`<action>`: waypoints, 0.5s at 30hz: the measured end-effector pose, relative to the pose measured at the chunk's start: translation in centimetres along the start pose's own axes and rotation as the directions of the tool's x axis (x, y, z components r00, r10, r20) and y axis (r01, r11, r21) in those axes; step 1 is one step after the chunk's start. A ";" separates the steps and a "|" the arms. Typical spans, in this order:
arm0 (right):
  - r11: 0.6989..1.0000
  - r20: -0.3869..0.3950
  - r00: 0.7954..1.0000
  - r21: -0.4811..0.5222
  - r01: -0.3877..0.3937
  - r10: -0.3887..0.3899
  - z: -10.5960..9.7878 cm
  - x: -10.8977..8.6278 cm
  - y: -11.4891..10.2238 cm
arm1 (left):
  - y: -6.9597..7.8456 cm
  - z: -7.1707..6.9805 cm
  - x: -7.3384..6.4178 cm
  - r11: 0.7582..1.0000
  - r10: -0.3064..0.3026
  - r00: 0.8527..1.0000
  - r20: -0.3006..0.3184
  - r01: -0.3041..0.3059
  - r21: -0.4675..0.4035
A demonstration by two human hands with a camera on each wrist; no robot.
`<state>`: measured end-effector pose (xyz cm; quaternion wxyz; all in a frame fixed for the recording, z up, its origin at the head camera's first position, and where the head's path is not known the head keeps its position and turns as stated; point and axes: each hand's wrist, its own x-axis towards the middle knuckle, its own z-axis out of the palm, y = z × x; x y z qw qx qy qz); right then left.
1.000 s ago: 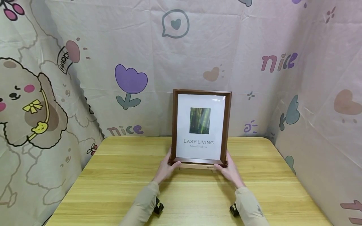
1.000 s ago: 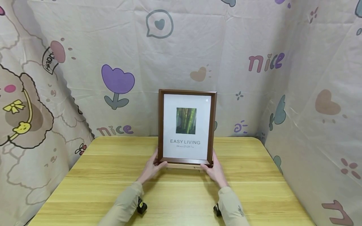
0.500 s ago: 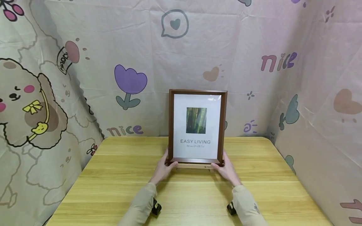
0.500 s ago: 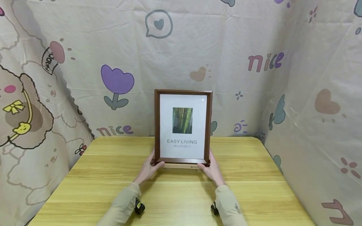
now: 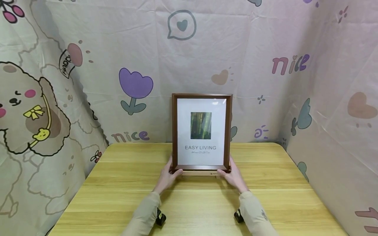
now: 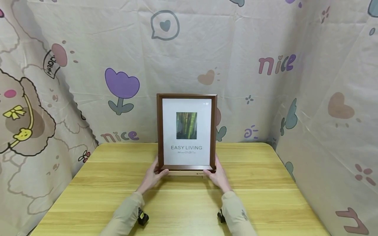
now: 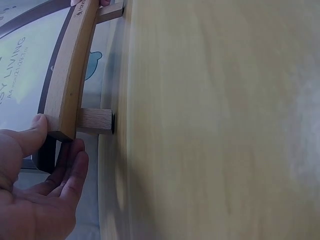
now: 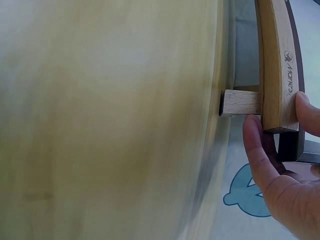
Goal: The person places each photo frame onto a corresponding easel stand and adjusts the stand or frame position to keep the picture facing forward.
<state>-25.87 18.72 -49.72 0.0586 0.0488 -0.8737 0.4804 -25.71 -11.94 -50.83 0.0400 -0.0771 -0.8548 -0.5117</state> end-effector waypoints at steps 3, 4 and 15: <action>1.000 0.007 1.000 0.010 -0.012 0.012 0.2 0.1 -0.2 | -0.1 -0.2 0.0 1.000 -0.012 1.000 -0.003 0.012 -0.007; 1.000 0.010 1.000 0.014 -0.015 0.015 0.3 0.1 -0.2 | -0.2 -0.3 0.0 1.000 -0.012 1.000 -0.004 0.012 -0.006; 0.999 0.010 1.000 0.031 -0.011 0.011 0.9 0.2 -0.3 | -0.5 -0.9 -0.2 1.000 0.003 1.000 -0.013 -0.003 -0.007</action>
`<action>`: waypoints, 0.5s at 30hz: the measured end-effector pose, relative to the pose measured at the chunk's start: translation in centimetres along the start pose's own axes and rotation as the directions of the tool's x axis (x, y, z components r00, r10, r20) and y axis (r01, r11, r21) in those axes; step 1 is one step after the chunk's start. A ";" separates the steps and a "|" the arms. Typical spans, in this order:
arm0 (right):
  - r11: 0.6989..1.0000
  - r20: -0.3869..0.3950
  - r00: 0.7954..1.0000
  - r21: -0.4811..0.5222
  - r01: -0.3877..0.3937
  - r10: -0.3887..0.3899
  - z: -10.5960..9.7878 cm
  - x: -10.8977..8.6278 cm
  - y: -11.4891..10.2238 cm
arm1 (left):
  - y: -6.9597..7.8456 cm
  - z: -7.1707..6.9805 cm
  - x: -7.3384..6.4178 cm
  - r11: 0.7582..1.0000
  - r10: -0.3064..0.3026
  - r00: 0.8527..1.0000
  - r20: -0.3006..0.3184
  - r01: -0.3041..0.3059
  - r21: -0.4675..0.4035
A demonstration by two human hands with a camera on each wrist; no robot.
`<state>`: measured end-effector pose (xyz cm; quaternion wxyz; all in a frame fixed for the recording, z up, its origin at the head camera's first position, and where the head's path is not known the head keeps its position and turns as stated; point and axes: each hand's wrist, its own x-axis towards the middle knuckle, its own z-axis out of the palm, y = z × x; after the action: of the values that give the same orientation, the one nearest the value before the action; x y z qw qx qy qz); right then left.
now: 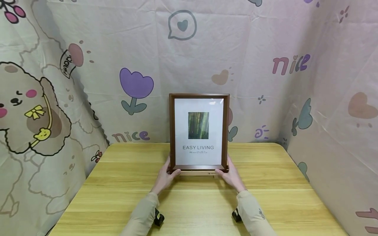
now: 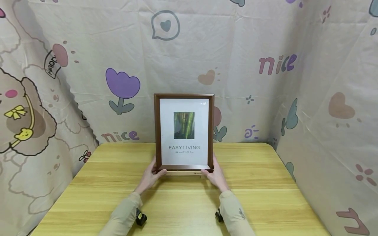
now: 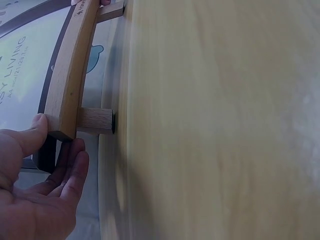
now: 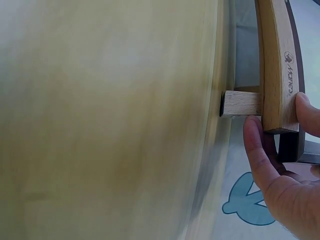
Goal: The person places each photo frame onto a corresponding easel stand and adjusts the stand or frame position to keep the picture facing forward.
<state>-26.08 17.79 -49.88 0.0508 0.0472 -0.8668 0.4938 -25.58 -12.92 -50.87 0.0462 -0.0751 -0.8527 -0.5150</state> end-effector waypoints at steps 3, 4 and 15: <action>1.000 0.001 1.000 0.001 -0.003 0.003 0.1 0.1 0.0 | 0.0 -0.1 0.0 1.000 0.000 1.000 0.000 0.000 -0.001; 1.000 0.002 1.000 0.005 -0.011 0.011 0.1 0.1 -0.1 | 0.0 -0.1 -0.1 1.000 0.001 1.000 -0.001 -0.001 0.000; 0.999 0.012 0.999 0.010 -0.031 0.031 0.2 0.2 -0.2 | 0.0 -0.2 0.0 1.000 -0.004 1.000 -0.004 0.004 -0.004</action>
<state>-26.25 17.53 -49.83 0.0378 0.0366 -0.8653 0.4985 -25.57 -13.11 -50.72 0.0469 -0.0725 -0.8517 -0.5169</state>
